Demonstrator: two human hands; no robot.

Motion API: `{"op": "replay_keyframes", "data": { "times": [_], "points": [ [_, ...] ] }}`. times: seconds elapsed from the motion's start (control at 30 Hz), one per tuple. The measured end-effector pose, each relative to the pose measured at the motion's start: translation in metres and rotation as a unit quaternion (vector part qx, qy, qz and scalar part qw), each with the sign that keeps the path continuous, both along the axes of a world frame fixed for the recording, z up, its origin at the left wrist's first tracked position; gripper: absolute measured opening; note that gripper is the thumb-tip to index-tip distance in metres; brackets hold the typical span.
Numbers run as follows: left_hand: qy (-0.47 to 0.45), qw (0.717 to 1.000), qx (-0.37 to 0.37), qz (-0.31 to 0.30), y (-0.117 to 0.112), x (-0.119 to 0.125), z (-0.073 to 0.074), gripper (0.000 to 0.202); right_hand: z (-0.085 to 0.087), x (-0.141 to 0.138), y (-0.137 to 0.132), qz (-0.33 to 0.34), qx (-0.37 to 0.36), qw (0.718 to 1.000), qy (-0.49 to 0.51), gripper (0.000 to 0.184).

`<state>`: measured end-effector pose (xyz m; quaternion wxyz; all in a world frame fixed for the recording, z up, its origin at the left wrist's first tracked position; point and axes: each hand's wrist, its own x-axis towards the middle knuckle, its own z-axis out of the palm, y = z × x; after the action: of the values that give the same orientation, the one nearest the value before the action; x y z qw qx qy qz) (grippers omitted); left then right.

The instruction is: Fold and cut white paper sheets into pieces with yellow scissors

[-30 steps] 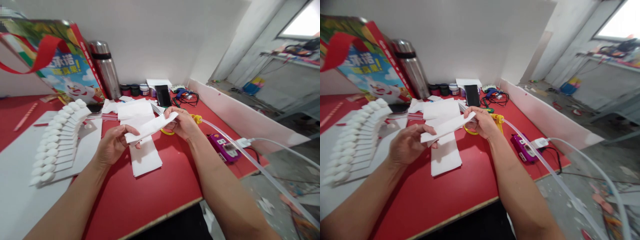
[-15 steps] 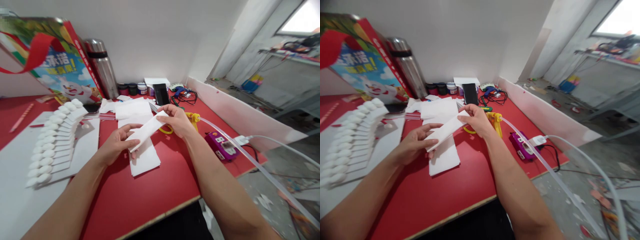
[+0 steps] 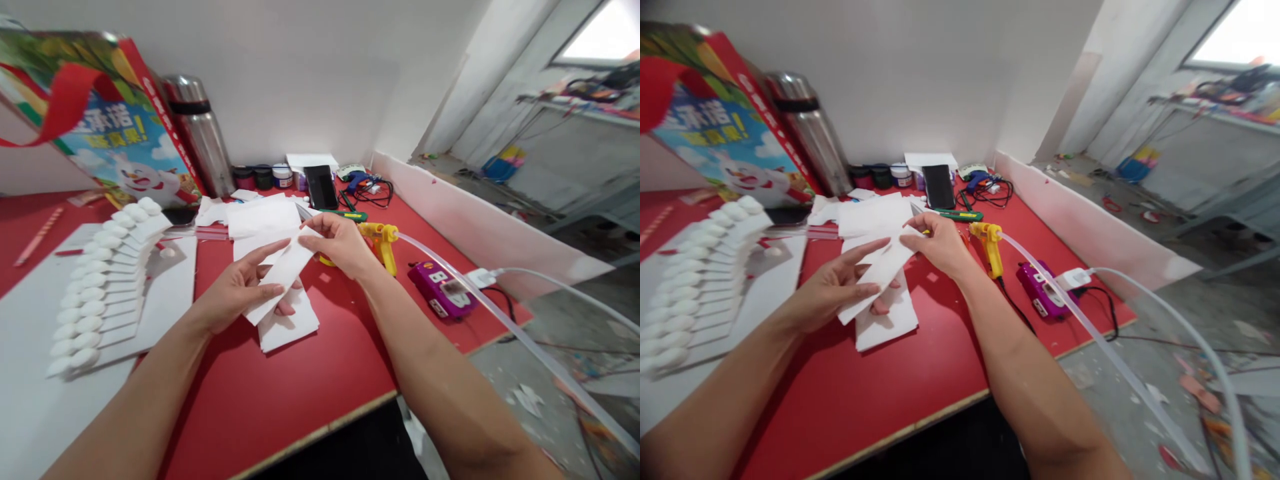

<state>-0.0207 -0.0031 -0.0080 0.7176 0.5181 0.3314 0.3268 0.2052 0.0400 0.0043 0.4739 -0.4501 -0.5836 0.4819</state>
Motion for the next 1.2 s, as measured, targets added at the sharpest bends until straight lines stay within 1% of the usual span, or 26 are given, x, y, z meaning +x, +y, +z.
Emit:
{"op": "replay_keyframes", "data": {
  "times": [0.07,0.1,0.17,0.23,0.33,0.4,0.5,0.57,0.67,0.77,0.8,0.87,0.93,0.97,1.0,1.03,1.07,1.1,1.13,1.17,1.2],
  "points": [
    [0.028,1.000,0.011,-0.007,0.000,-0.001,-0.001,0.077,-0.001,0.006,0.003,-0.058,0.042,0.993,-0.089,0.022],
    [0.042,0.999,0.014,-0.001,0.000,-0.002,-0.002,0.073,-0.001,0.010,0.004,-0.094,0.069,0.981,-0.157,0.017],
    [0.058,0.998,0.018,0.034,0.002,-0.002,-0.004,0.071,0.001,0.016,0.005,-0.145,0.102,0.934,-0.309,0.009],
    [0.051,0.995,0.027,0.087,0.004,-0.002,-0.006,0.073,0.003,0.018,0.005,-0.149,0.094,0.881,-0.440,0.010],
    [0.020,0.988,0.046,0.145,0.006,-0.001,-0.006,0.078,0.004,0.010,0.001,-0.110,0.066,0.815,-0.564,0.021],
    [0.004,0.985,0.060,0.159,0.007,0.000,-0.005,0.081,0.003,0.002,-0.003,-0.107,0.055,0.780,-0.614,0.026],
    [-0.008,0.986,0.073,0.153,0.008,-0.001,-0.005,0.083,0.002,-0.004,-0.006,-0.133,0.038,0.745,-0.652,0.031],
    [-0.015,0.987,0.070,0.142,0.009,-0.003,-0.006,0.084,0.001,-0.004,-0.005,-0.140,0.021,0.734,-0.664,0.032],
    [-0.030,0.989,0.050,0.133,0.011,-0.005,-0.008,0.086,0.000,-0.003,-0.001,-0.129,0.003,0.727,-0.674,0.032],
    [-0.048,0.988,0.032,0.141,0.012,-0.006,-0.008,0.086,0.000,-0.005,0.001,-0.124,0.003,0.719,-0.684,0.035],
    [-0.054,0.987,0.030,0.148,0.012,-0.006,-0.008,0.085,0.000,-0.005,0.000,-0.126,0.000,0.719,-0.684,0.036],
    [-0.061,0.984,0.032,0.163,0.012,-0.005,-0.007,0.081,0.003,-0.003,-0.001,-0.134,-0.004,0.732,-0.668,0.037],
    [-0.062,0.982,0.036,0.177,0.012,-0.005,-0.007,0.078,0.008,0.001,-0.004,-0.147,-0.005,0.763,-0.629,0.041],
    [-0.062,0.981,0.038,0.182,0.012,-0.005,-0.007,0.077,0.011,0.005,-0.005,-0.152,-0.006,0.789,-0.595,0.045],
    [-0.064,0.980,0.040,0.185,0.012,-0.004,-0.007,0.077,0.016,0.008,-0.007,-0.153,-0.010,0.823,-0.547,0.050],
    [-0.067,0.979,0.043,0.187,0.012,-0.005,-0.007,0.078,0.021,0.012,-0.009,-0.146,-0.019,0.863,-0.484,0.054],
    [-0.071,0.978,0.047,0.189,0.012,-0.005,-0.007,0.078,0.027,0.015,-0.011,-0.125,-0.034,0.907,-0.400,0.056],
    [-0.076,0.978,0.051,0.189,0.013,-0.005,-0.008,0.077,0.033,0.017,-0.014,-0.089,-0.057,0.948,-0.301,0.057],
    [-0.081,0.977,0.054,0.187,0.013,-0.005,-0.008,0.077,0.040,0.019,-0.018,-0.041,-0.087,0.975,-0.202,0.057],
    [-0.085,0.978,0.055,0.184,0.014,-0.005,-0.009,0.077,0.046,0.020,-0.023,0.015,-0.112,0.985,-0.128,0.055],
    [-0.088,0.978,0.054,0.179,0.014,-0.006,-0.010,0.078,0.052,0.021,-0.028,0.060,-0.126,0.987,-0.084,0.056]
  ]
}}
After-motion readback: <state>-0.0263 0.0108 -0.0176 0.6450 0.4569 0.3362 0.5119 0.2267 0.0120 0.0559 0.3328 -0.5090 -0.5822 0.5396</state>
